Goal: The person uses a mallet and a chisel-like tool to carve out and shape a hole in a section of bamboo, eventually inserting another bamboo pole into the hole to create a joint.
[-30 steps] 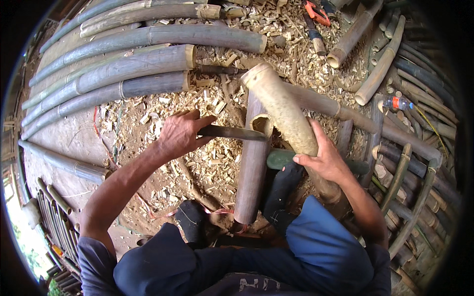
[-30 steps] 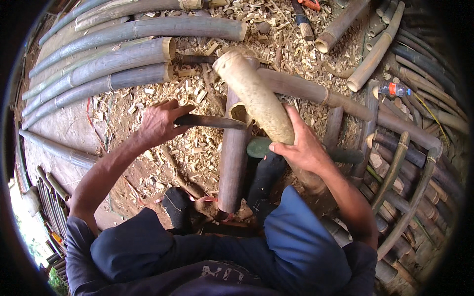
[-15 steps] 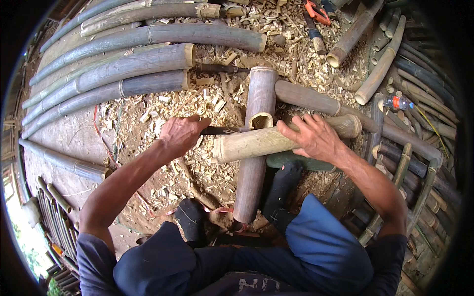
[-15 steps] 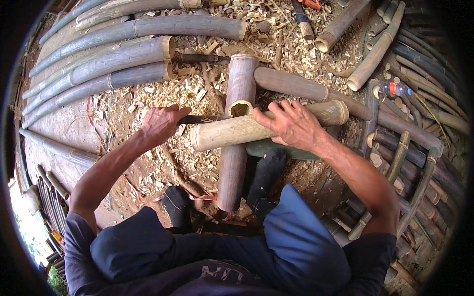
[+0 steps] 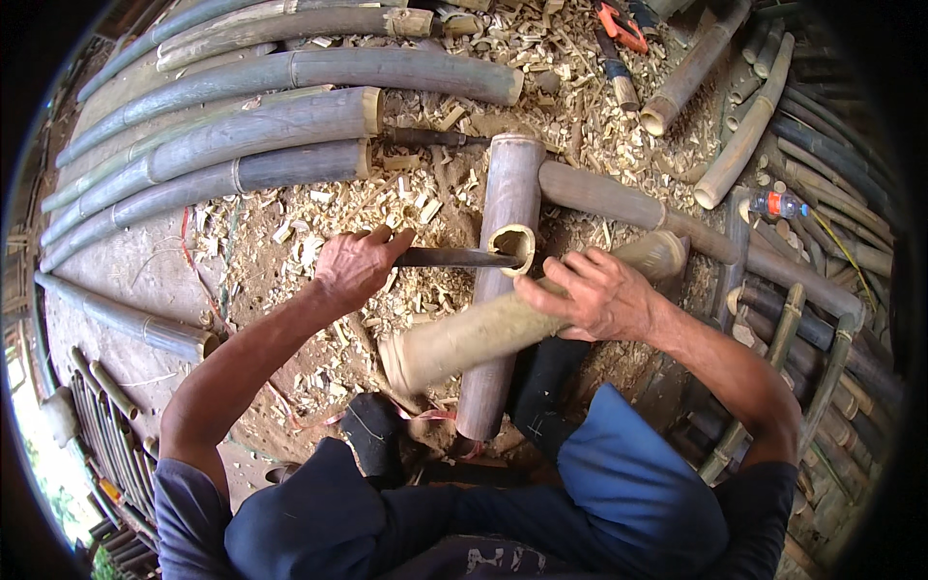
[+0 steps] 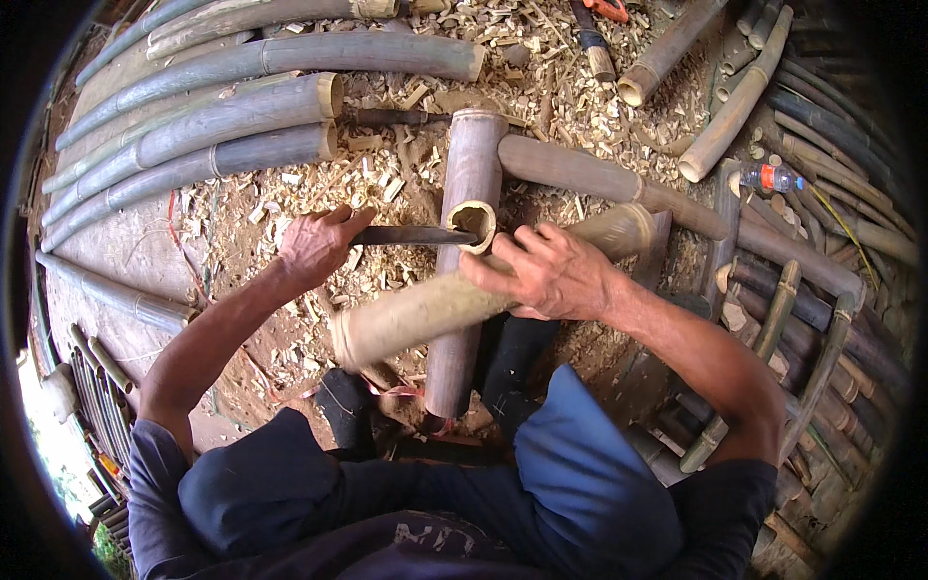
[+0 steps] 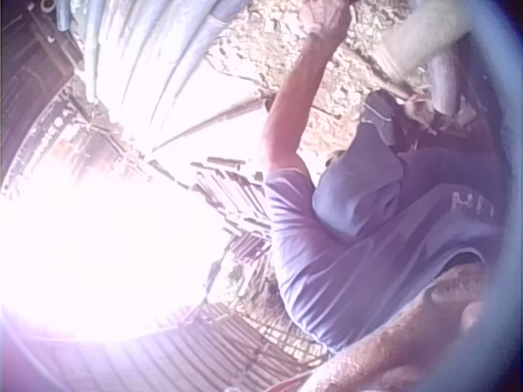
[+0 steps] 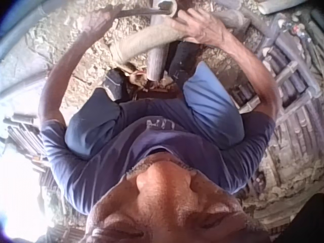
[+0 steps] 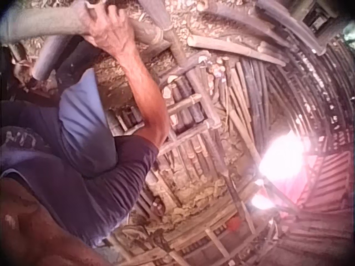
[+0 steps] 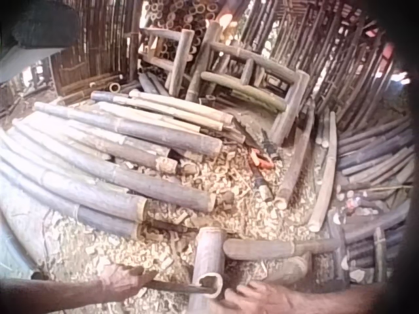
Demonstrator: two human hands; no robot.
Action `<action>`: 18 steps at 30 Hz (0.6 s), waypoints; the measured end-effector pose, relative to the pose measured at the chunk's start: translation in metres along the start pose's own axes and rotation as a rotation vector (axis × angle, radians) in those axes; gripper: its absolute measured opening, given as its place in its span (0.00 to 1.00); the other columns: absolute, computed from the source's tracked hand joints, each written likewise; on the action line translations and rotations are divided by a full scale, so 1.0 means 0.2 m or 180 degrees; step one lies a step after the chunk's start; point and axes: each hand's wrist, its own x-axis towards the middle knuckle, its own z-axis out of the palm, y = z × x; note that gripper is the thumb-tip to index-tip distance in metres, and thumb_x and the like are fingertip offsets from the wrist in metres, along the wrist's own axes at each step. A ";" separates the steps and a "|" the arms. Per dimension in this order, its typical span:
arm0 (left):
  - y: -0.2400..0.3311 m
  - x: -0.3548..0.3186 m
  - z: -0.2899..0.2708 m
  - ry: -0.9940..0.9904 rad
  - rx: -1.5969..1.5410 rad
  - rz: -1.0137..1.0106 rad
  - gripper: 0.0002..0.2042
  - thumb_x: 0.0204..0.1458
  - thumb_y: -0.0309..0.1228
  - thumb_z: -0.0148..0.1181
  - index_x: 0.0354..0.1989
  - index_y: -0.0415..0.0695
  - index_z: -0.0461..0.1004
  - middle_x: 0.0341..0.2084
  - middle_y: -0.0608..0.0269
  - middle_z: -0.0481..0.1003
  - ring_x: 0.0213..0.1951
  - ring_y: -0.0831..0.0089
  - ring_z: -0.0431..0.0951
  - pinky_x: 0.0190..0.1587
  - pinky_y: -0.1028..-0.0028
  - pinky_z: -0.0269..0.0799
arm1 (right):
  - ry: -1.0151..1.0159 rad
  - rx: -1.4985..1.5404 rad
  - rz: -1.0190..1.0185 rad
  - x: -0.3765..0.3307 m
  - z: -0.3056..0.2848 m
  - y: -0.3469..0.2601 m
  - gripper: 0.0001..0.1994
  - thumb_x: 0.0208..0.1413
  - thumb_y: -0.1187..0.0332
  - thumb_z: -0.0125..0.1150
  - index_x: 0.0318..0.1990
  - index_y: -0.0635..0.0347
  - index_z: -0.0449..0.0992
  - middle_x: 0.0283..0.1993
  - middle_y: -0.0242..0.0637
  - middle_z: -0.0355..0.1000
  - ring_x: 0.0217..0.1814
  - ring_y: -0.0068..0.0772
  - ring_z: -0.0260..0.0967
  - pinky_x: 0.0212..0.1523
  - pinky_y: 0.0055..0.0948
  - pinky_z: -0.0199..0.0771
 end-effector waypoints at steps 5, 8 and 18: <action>-0.01 0.02 0.01 0.0123 0.0197 -0.0044 0.23 0.63 0.27 0.55 0.66 0.53 0.63 0.44 0.55 0.77 0.42 0.55 0.85 0.42 0.55 0.82 | -0.0215 -0.0672 0.0654 0.03 0.07 0.00 0.48 0.38 0.51 0.83 0.69 0.45 0.64 0.43 0.34 0.68 0.43 0.33 0.70 0.42 0.40 0.74; -0.01 0.02 0.02 0.0165 0.0117 0.0020 0.24 0.63 0.26 0.54 0.67 0.53 0.62 0.43 0.54 0.76 0.43 0.54 0.85 0.45 0.55 0.81 | 0.0007 -0.0262 0.0288 0.05 0.03 -0.02 0.44 0.41 0.51 0.82 0.68 0.46 0.66 0.42 0.33 0.67 0.41 0.33 0.70 0.39 0.37 0.74; -0.27 0.25 -0.02 0.0249 -0.1511 0.0797 0.06 0.56 0.31 0.72 0.35 0.41 0.85 0.27 0.55 0.84 0.29 0.69 0.85 0.35 0.64 0.85 | -0.0007 0.0069 0.1369 0.03 0.00 0.05 0.47 0.42 0.59 0.83 0.71 0.50 0.62 0.54 0.48 0.73 0.51 0.48 0.78 0.49 0.45 0.84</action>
